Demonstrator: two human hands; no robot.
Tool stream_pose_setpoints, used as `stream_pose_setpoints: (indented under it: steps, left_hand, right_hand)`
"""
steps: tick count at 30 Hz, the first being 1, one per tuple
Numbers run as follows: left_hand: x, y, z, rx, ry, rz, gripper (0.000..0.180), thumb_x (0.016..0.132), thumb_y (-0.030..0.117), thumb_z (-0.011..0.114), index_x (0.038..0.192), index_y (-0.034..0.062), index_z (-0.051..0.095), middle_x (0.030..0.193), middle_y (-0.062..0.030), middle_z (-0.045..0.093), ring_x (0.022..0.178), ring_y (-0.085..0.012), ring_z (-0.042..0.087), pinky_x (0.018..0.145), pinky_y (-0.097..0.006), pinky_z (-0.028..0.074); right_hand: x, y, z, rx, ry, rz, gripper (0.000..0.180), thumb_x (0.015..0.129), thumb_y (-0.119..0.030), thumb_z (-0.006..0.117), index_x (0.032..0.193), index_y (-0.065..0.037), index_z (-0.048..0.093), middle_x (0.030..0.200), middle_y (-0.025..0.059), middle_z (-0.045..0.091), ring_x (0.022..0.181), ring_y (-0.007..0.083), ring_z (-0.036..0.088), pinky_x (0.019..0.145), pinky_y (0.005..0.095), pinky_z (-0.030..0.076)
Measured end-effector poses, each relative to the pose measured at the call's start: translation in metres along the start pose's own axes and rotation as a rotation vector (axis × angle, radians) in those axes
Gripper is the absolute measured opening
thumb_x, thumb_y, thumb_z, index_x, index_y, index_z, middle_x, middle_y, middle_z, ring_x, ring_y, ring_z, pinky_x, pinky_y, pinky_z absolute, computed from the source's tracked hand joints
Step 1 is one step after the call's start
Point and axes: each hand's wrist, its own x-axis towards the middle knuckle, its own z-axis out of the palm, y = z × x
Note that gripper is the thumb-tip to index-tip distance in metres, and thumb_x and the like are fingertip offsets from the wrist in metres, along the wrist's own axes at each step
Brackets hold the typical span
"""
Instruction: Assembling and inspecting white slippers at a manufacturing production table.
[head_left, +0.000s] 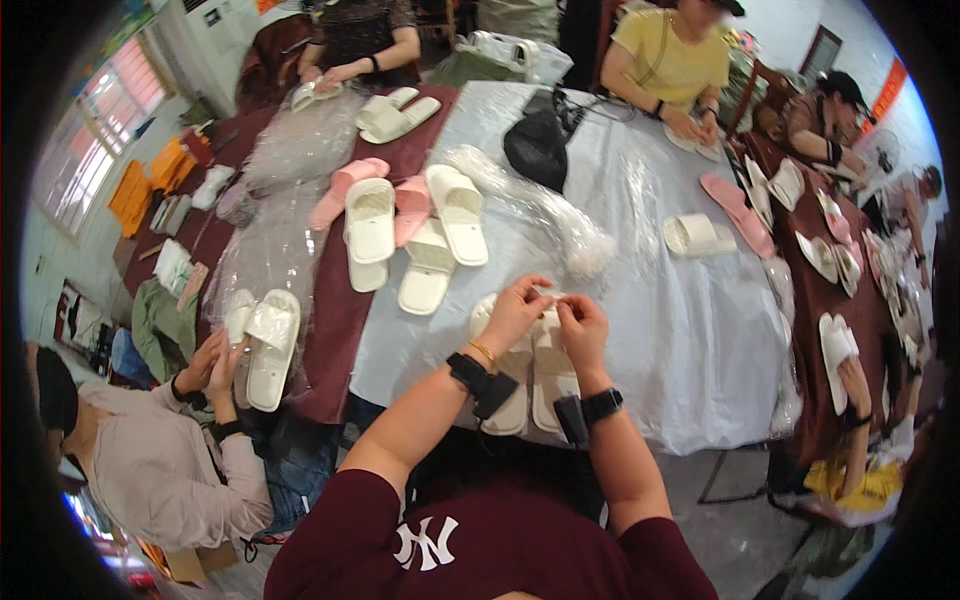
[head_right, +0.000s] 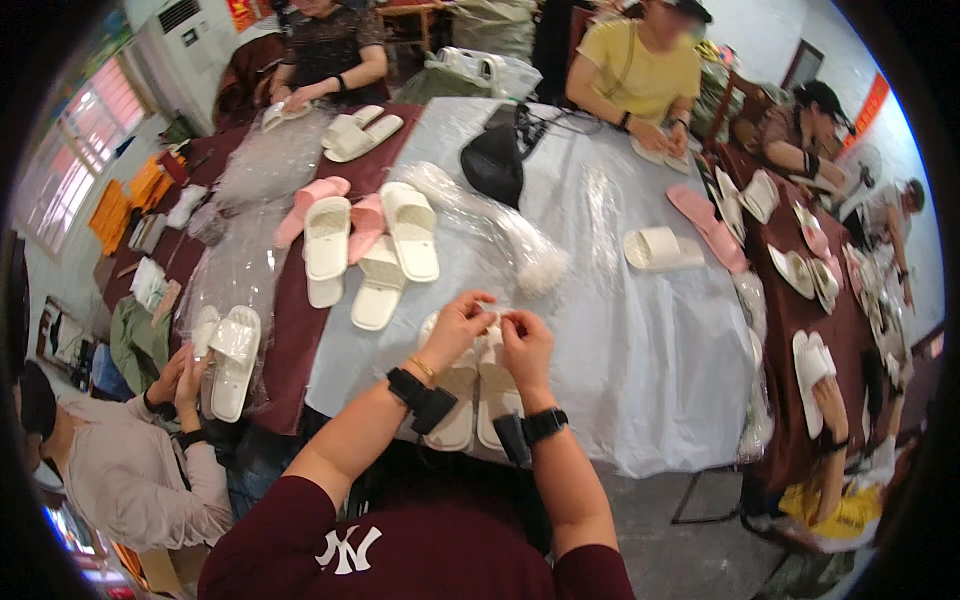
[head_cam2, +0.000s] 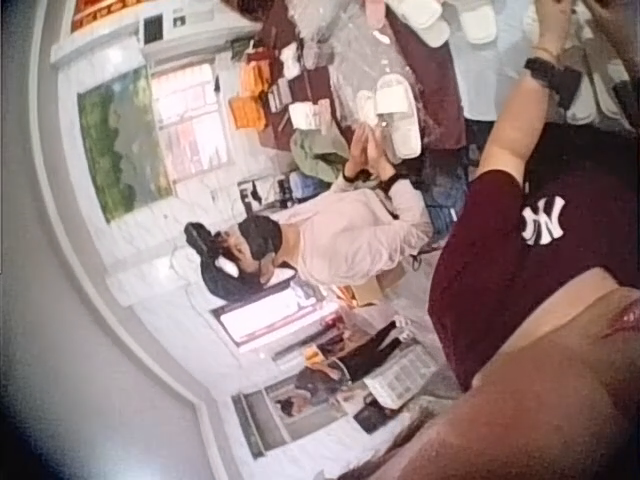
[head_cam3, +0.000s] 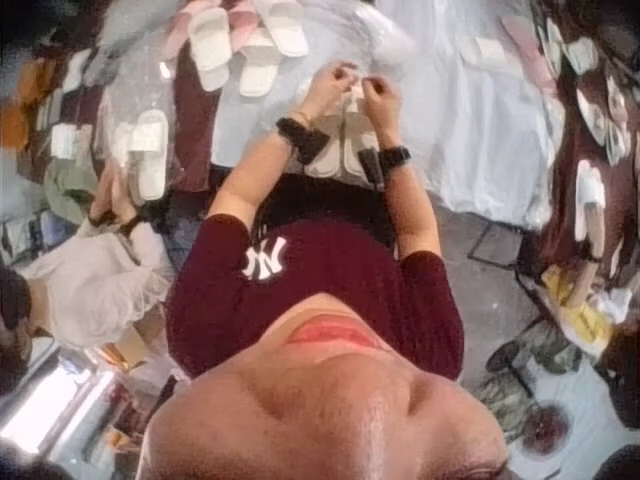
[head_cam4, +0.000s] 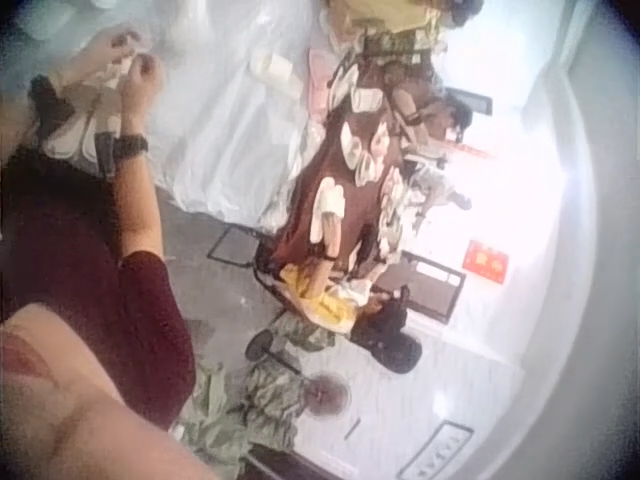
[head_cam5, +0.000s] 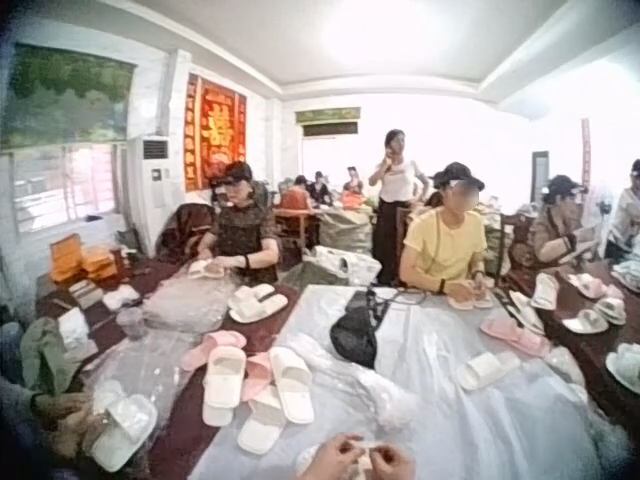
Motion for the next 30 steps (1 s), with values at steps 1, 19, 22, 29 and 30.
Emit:
stream_pose_setpoints:
  steps: [1, 19, 22, 29, 30]
  left_hand:
    - [0.0, -0.006, 0.0, -0.023, -0.008, -0.023, 0.015, 0.086, 0.01, 0.062, 0.099, 0.0047, 0.062, 0.071, 0.0017, 0.057, 0.063, -0.0061, 0.052, 0.059, -0.022, 0.045]
    - [-0.004, 0.0, 0.003, 0.013, -0.059, 0.008, 0.014, 0.084, 0.01, 0.063, 0.093, -0.0008, 0.065, 0.08, -0.0023, 0.065, 0.072, -0.008, 0.059, 0.066, -0.023, 0.049]
    - [-0.003, 0.002, 0.004, 0.072, -0.05, 0.02, 0.015, 0.083, 0.011, 0.064, 0.092, -0.0007, 0.065, 0.077, -0.0029, 0.066, 0.07, -0.0082, 0.06, 0.064, -0.023, 0.049]
    - [-0.009, 0.006, 0.004, 0.163, -0.038, 0.037, 0.017, 0.082, 0.014, 0.065, 0.092, 0.0006, 0.066, 0.079, -0.0055, 0.067, 0.07, -0.0109, 0.061, 0.064, -0.024, 0.049]
    - [-0.01, 0.004, 0.005, 0.247, 0.013, 0.144, 0.017, 0.083, 0.014, 0.064, 0.092, 0.0006, 0.066, 0.082, -0.0066, 0.066, 0.072, -0.0128, 0.062, 0.064, -0.025, 0.049]
  right_hand:
    - [-0.001, -0.001, -0.001, -0.012, -0.001, 0.014, 0.009, 0.08, -0.008, 0.063, 0.084, 0.001, 0.065, 0.068, 0.004, 0.062, 0.059, 0.0094, 0.054, 0.056, 0.0238, 0.044]
    - [0.001, 0.011, -0.005, 0.06, -0.036, 0.084, 0.008, 0.081, -0.007, 0.06, 0.08, 0.0, 0.063, 0.068, 0.0039, 0.061, 0.061, 0.0102, 0.053, 0.057, 0.0254, 0.043]
    - [0.003, 0.017, -0.005, -0.043, -0.074, -0.005, 0.007, 0.084, -0.005, 0.059, 0.08, 0.0, 0.063, 0.067, -0.0032, 0.057, 0.059, 0.0036, 0.047, 0.051, 0.02, 0.037]
    - [-0.002, 0.017, -0.004, 0.014, -0.052, 0.032, 0.007, 0.085, -0.006, 0.061, 0.085, -0.001, 0.065, 0.069, -0.0027, 0.059, 0.059, 0.0037, 0.049, 0.052, 0.0196, 0.039]
    - [-0.003, 0.017, -0.002, 0.091, -0.049, 0.044, 0.008, 0.086, -0.008, 0.062, 0.086, -0.001, 0.065, 0.07, -0.0024, 0.059, 0.06, 0.0039, 0.05, 0.053, 0.0195, 0.04]
